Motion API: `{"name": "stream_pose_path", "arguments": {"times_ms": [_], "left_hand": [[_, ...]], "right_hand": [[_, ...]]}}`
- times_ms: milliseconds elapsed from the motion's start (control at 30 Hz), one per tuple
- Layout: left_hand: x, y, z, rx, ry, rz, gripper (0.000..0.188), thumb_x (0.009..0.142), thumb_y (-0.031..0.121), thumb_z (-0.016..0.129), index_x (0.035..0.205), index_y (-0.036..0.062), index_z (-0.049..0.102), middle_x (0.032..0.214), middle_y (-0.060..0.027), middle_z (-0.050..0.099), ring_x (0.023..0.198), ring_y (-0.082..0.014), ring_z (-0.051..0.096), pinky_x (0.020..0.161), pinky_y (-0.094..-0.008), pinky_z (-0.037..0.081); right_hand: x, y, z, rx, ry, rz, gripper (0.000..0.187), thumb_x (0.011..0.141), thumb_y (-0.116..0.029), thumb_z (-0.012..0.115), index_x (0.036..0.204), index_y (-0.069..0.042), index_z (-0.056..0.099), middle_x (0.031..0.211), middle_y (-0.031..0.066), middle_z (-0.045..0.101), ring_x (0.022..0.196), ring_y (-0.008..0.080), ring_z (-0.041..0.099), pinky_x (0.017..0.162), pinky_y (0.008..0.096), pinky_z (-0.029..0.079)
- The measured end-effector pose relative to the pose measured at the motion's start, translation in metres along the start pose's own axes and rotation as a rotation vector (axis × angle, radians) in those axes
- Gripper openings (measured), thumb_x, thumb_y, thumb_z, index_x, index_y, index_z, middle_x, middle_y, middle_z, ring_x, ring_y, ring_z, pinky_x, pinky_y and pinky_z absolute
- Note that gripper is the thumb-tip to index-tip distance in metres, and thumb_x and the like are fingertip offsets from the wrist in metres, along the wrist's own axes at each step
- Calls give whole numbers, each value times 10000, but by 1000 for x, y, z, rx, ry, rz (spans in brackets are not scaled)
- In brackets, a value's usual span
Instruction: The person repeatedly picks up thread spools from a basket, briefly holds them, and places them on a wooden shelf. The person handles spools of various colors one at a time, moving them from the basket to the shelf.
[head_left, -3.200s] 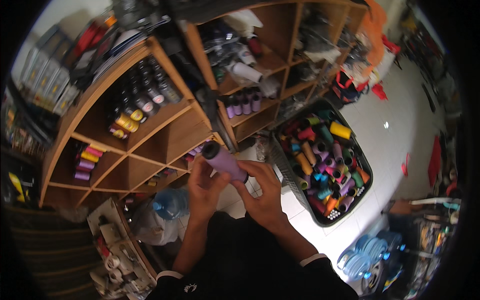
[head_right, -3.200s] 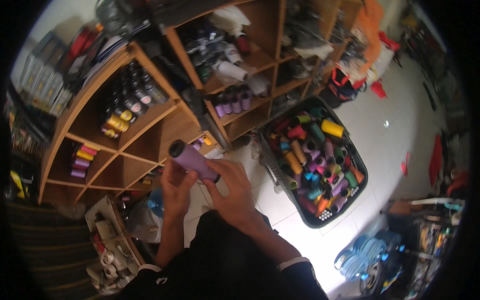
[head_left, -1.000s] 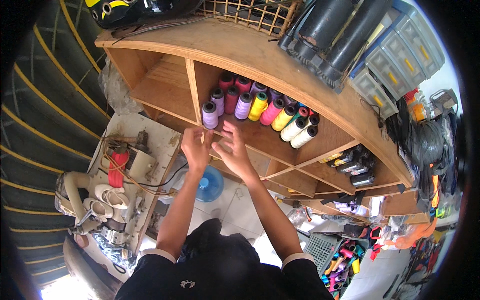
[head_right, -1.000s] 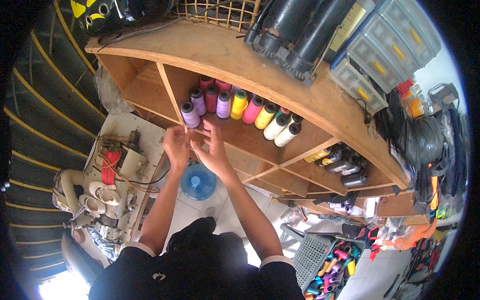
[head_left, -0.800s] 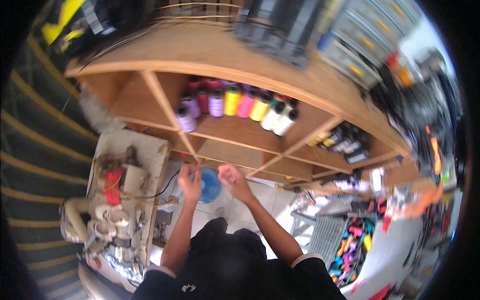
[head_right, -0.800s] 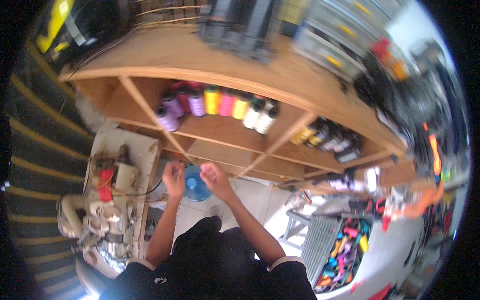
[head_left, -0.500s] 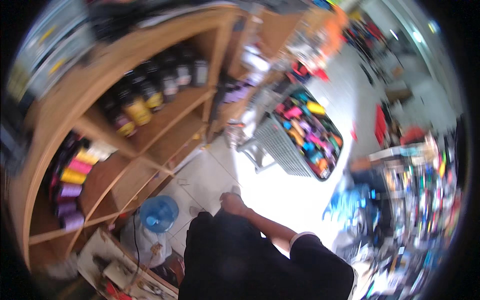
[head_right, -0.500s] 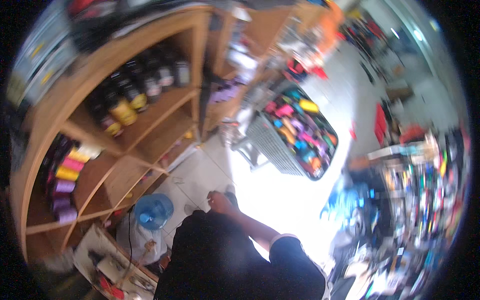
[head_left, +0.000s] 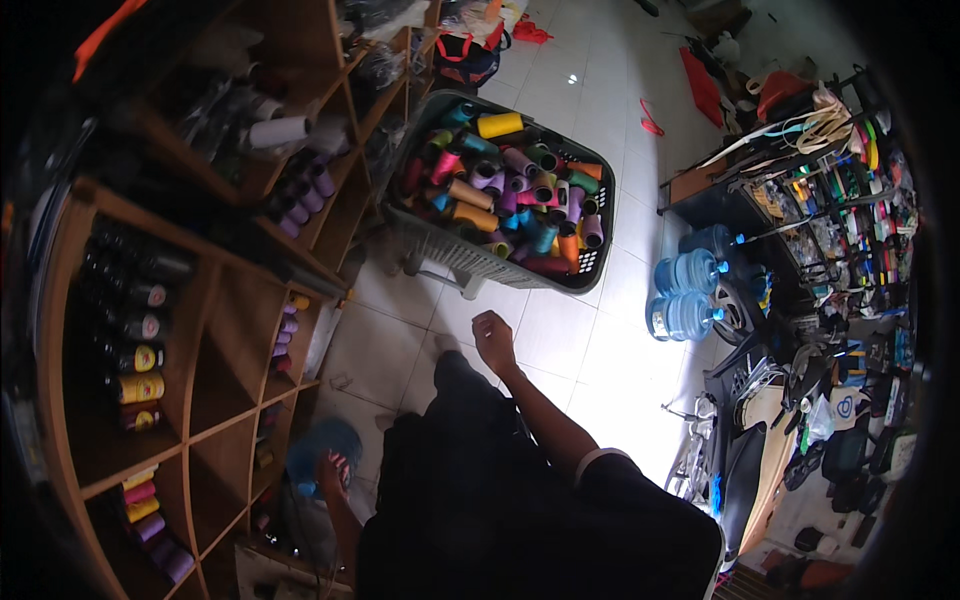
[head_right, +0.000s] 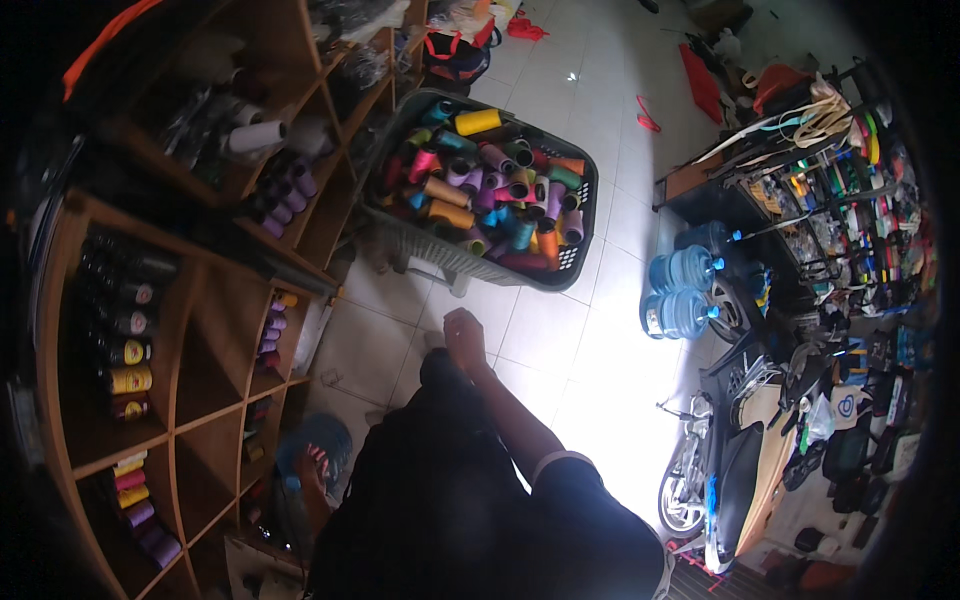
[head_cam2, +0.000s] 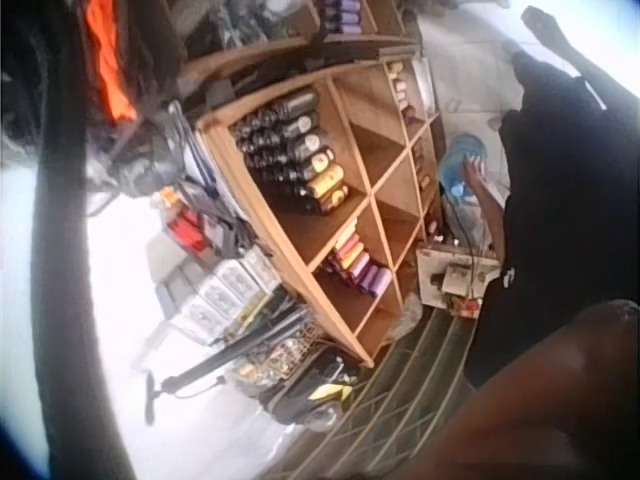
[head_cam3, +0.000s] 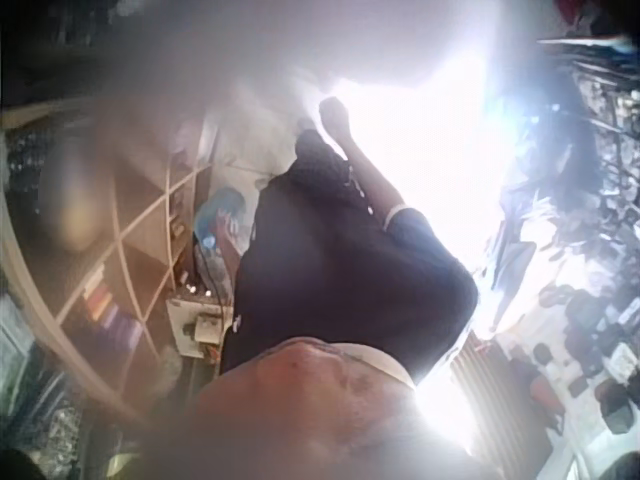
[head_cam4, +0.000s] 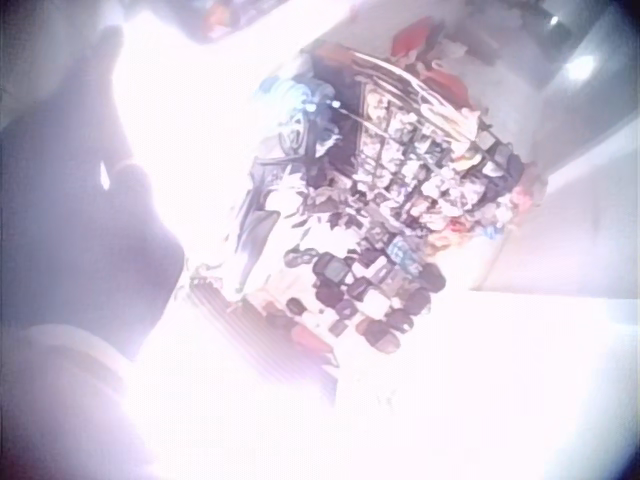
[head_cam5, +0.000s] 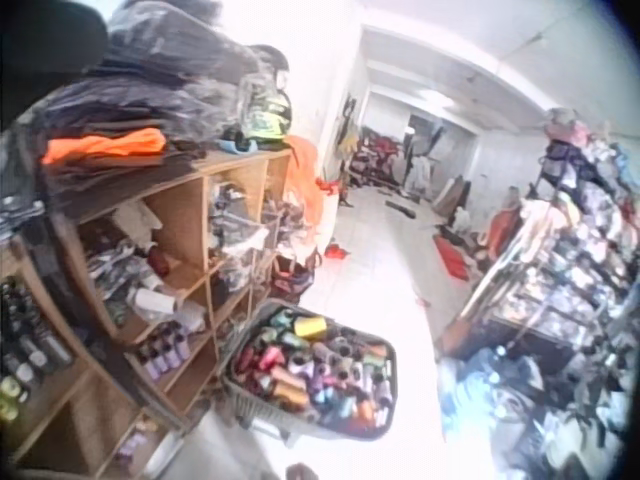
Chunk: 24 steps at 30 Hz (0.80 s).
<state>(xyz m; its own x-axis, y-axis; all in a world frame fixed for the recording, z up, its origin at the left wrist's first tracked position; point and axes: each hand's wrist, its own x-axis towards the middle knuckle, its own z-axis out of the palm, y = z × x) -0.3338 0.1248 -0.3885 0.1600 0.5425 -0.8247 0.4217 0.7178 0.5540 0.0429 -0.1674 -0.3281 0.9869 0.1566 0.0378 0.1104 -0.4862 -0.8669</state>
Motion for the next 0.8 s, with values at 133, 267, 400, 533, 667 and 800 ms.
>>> {"name": "stream_pose_path", "arguments": {"times_ms": [133, 267, 400, 533, 667, 800], "left_hand": [[-12, 30, 76, 43, -142, 31, 380, 903, 361, 608, 1182, 116, 530, 1044, -64, 575, 936, -202, 579, 866, -390, 455], [-36, 29, 129, 198, -135, 11, 342, 911, 339, 592, 1168, 121, 533, 992, -59, 580, 892, -192, 587, 824, -392, 466], [-57, 15, 150, 270, 17, -162, 248, 922, 288, 568, 1107, 125, 546, 905, -34, 577, 824, -177, 583, 758, -382, 468], [-69, -25, 131, 143, -1, -203, 143, 932, 254, 549, 967, 121, 511, 796, -19, 550, 663, -158, 554, 551, -321, 424], [-54, -77, 95, 176, -146, -191, 142, 952, 232, 537, 886, 118, 481, 710, -11, 524, 472, -127, 445, 384, -285, 342], [-86, -79, 121, 140, -14, -240, 148, 967, 255, 532, 926, 113, 546, 718, -22, 575, 410, -110, 402, 345, -286, 341]], "right_hand": [[62, 9, -22, -26, 191, 19, 87, 888, -99, 593, 893, -22, 633, 811, 100, 668, 708, 200, 651, 605, 306, 509], [129, 29, -35, 30, 189, 51, 181, 901, -166, 605, 1027, -37, 586, 883, 142, 666, 772, 257, 666, 654, 358, 519], [183, 33, -35, 5, 175, 130, 321, 874, -234, 641, 1123, -48, 561, 953, 165, 659, 881, 309, 656, 767, 395, 505], [225, 68, -1, -71, 110, 253, 436, 859, -303, 673, 1204, -72, 538, 1005, 153, 648, 906, 325, 635, 806, 394, 493], [260, 128, 39, -26, 71, 513, 469, 852, -355, 701, 1204, -88, 544, 951, 84, 621, 814, 235, 603, 704, 353, 489], [273, 130, 51, 243, -10, 637, 445, 850, -363, 714, 1168, -98, 551, 861, 35, 567, 714, 125, 534, 548, 290, 440]]}}
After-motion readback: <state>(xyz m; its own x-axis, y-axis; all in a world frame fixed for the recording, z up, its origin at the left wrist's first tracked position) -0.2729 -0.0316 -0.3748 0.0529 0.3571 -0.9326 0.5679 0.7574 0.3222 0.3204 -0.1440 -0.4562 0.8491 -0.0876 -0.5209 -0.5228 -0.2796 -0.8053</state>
